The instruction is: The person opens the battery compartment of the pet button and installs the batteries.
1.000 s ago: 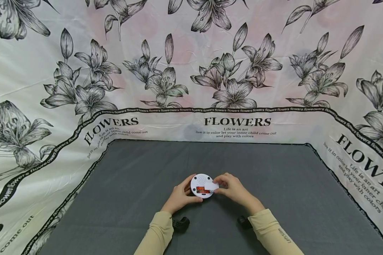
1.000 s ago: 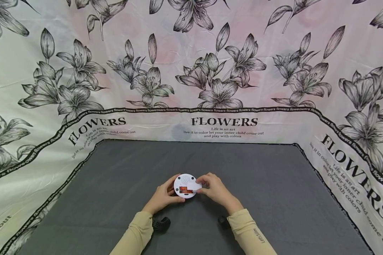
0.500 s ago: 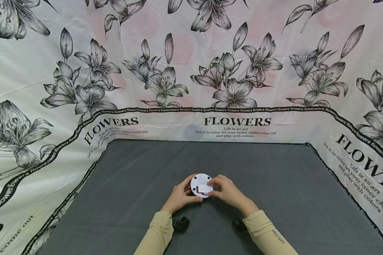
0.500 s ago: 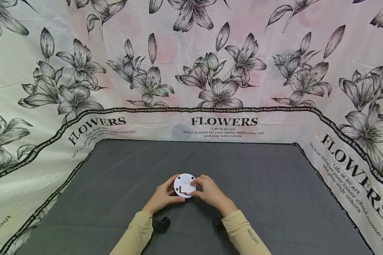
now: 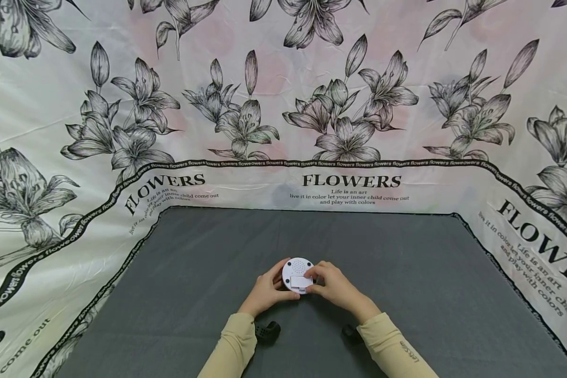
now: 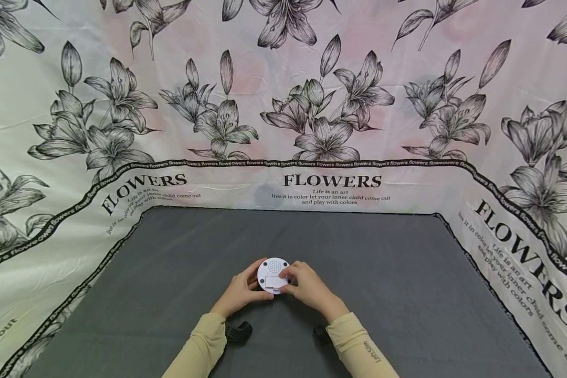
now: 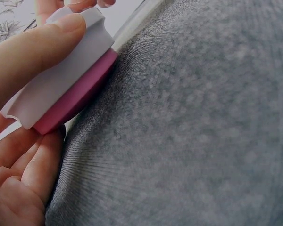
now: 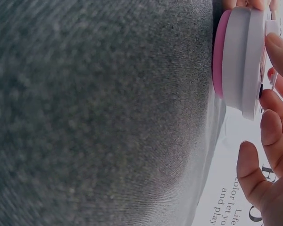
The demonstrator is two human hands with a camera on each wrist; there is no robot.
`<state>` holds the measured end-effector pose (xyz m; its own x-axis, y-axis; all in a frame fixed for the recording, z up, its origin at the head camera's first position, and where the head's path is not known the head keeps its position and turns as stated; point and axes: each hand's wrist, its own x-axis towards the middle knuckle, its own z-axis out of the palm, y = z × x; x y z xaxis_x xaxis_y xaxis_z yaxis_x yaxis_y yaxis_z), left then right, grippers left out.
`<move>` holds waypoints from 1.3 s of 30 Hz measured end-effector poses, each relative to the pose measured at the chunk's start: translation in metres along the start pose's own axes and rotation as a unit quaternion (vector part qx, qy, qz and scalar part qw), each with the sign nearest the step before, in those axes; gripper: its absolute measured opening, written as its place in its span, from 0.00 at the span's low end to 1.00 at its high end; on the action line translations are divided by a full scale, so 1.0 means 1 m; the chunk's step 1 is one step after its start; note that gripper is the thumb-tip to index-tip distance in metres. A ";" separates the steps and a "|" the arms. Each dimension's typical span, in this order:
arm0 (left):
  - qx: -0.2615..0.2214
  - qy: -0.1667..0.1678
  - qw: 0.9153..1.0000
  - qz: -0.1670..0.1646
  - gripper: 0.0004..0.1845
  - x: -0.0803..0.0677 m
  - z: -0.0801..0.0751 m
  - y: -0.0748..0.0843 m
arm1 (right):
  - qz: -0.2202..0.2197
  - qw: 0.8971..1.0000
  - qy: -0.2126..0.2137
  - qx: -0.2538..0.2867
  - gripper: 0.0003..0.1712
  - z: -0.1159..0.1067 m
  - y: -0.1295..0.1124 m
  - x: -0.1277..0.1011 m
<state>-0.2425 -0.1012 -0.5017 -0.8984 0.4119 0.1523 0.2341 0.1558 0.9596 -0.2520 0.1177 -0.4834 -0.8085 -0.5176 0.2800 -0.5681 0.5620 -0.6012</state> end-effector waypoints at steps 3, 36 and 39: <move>0.001 -0.002 1.000 0.001 0.47 0.000 0.000 -0.001 | -0.001 1.000 -0.001 -0.003 0.12 0.000 -0.001 0.000; 0.011 0.016 1.000 0.017 0.49 0.010 0.002 -0.037 | 0.001 0.999 0.038 -0.019 0.07 0.007 -0.001 0.000; 0.006 0.016 1.000 0.015 0.49 0.009 0.002 -0.032 | 0.001 0.999 0.044 -0.017 0.06 0.006 -0.002 0.001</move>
<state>-0.2570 -0.1009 -0.5314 -0.9019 0.3884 0.1891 0.2663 0.1550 0.9514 -0.2503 0.1122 -0.4860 -0.8196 -0.4576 0.3447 -0.5696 0.5860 -0.5763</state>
